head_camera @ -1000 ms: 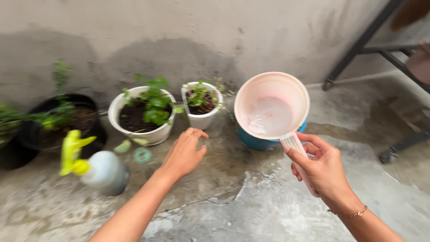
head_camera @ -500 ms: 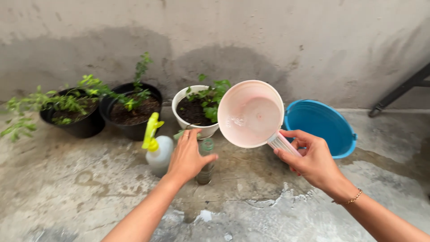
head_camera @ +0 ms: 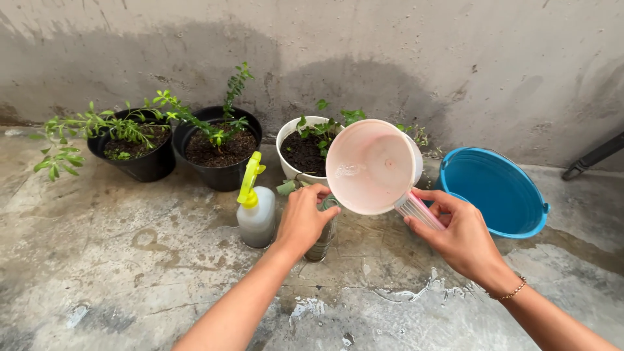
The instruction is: Watering several potted plants on a balcony using a water bottle and a spray bottle.
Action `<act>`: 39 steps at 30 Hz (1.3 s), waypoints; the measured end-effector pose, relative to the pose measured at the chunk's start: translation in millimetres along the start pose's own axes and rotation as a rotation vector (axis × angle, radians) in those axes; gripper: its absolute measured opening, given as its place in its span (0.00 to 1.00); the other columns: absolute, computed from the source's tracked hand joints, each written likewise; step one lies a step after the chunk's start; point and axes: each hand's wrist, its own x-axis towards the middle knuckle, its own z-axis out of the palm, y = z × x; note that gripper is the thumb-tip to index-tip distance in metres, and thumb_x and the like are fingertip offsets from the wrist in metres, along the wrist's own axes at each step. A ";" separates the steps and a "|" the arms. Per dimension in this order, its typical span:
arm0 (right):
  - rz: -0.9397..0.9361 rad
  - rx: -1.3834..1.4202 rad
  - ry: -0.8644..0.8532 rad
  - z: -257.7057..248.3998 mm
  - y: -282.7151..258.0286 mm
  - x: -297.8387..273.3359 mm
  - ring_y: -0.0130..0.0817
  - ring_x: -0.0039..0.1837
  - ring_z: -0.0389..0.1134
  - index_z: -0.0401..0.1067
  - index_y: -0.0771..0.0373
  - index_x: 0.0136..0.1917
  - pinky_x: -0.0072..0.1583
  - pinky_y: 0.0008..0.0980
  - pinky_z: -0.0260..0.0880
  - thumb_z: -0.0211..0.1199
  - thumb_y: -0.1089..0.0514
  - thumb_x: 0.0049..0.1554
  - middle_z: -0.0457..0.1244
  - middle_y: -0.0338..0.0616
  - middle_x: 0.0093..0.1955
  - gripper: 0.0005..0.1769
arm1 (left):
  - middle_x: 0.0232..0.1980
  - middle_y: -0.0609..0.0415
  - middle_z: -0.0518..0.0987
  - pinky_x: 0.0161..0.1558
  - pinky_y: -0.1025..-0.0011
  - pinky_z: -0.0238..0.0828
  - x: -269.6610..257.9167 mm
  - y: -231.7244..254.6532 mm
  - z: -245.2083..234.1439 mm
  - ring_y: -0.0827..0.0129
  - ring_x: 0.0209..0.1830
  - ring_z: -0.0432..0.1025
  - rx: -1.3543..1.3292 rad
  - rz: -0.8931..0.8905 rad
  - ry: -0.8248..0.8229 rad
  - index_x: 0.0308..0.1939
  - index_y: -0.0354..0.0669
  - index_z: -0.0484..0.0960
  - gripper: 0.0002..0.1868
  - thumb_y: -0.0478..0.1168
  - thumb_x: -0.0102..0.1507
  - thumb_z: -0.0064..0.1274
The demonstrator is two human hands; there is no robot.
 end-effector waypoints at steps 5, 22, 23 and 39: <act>-0.042 -0.070 0.017 3.4 -7.3 3.0 0.21 0.34 0.61 0.77 0.58 0.63 0.37 0.28 0.66 0.74 0.57 0.49 0.61 0.37 0.32 0.27 | 0.52 0.45 0.84 0.54 0.62 0.75 0.3 2.6 -1.3 0.58 0.53 0.79 0.042 -0.027 0.008 0.51 0.39 0.84 0.23 0.39 0.53 0.69; -0.087 -0.095 0.052 4.5 -6.2 8.1 0.22 0.36 0.63 0.77 0.58 0.63 0.40 0.29 0.69 0.74 0.56 0.49 0.64 0.39 0.33 0.28 | 0.47 0.49 0.85 0.48 0.60 0.77 3.5 9.4 -1.3 0.58 0.45 0.80 0.111 -0.094 -0.011 0.50 0.44 0.86 0.22 0.42 0.52 0.70; -0.090 -0.076 0.052 4.4 -6.3 8.0 0.22 0.36 0.64 0.77 0.58 0.63 0.40 0.29 0.69 0.74 0.56 0.49 0.64 0.39 0.33 0.28 | 0.45 0.48 0.85 0.48 0.61 0.77 3.2 11.4 -2.8 0.58 0.44 0.81 0.113 -0.108 -0.025 0.50 0.45 0.86 0.22 0.42 0.53 0.70; -0.089 -0.119 0.070 2.6 -11.2 5.2 0.24 0.36 0.64 0.77 0.56 0.64 0.40 0.31 0.69 0.74 0.55 0.49 0.64 0.41 0.33 0.28 | 0.51 0.49 0.85 0.53 0.62 0.75 9.0 4.2 2.8 0.59 0.52 0.79 0.070 -0.093 -0.016 0.48 0.42 0.84 0.25 0.39 0.49 0.73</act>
